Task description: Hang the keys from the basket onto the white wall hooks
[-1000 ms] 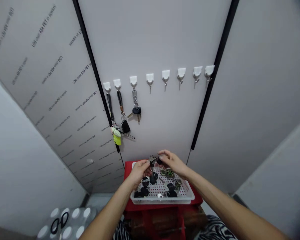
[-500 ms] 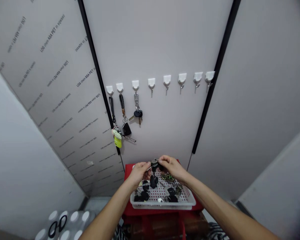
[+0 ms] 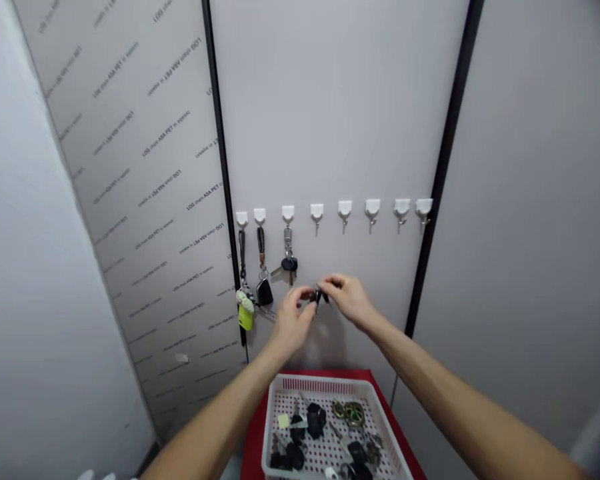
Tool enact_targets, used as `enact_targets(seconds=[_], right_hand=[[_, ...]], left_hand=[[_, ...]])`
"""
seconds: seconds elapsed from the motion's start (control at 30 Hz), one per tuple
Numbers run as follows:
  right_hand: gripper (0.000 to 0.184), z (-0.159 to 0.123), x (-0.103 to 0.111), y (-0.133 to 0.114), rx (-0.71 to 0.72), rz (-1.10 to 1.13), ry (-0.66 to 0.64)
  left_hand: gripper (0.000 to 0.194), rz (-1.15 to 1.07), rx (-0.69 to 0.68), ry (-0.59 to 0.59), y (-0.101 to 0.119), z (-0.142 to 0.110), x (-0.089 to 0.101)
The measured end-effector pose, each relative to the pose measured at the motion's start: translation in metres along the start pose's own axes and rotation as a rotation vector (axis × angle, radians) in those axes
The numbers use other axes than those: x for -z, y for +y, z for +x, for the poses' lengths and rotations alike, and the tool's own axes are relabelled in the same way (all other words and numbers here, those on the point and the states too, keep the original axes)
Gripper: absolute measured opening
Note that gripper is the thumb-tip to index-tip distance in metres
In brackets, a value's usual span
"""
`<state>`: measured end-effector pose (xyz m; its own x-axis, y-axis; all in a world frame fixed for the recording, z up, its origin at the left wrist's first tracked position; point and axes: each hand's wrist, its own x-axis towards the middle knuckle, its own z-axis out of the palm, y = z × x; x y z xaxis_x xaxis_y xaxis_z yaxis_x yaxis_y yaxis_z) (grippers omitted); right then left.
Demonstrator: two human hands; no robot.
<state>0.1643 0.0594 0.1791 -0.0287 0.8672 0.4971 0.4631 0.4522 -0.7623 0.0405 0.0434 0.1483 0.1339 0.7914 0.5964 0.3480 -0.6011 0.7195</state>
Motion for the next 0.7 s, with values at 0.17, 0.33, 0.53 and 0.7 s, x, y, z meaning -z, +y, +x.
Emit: enact_targets(seconds=[0.17,0.33,0.53,0.7], right_hand=[[0.022,0.05,0.015,-0.035,0.07,0.083,0.228],[0.021,0.077,0.021,-0.048,0.048,-0.049,0.398],[0.021,0.091,0.018,-0.051,-0.013,-0.274,0.422],[0.023,0.083,0.021,-0.043,0.014,-0.32,0.38]], left_hand=[[0.028,0.093,-0.138,0.089,0.036,0.052,0.012],[0.029,0.225,-0.211,0.093,0.051,0.081,0.017],[0.027,0.401,-0.132,0.058,0.053,0.096,0.019],[0.028,0.438,-0.12,0.021,0.047,0.08,0.02]])
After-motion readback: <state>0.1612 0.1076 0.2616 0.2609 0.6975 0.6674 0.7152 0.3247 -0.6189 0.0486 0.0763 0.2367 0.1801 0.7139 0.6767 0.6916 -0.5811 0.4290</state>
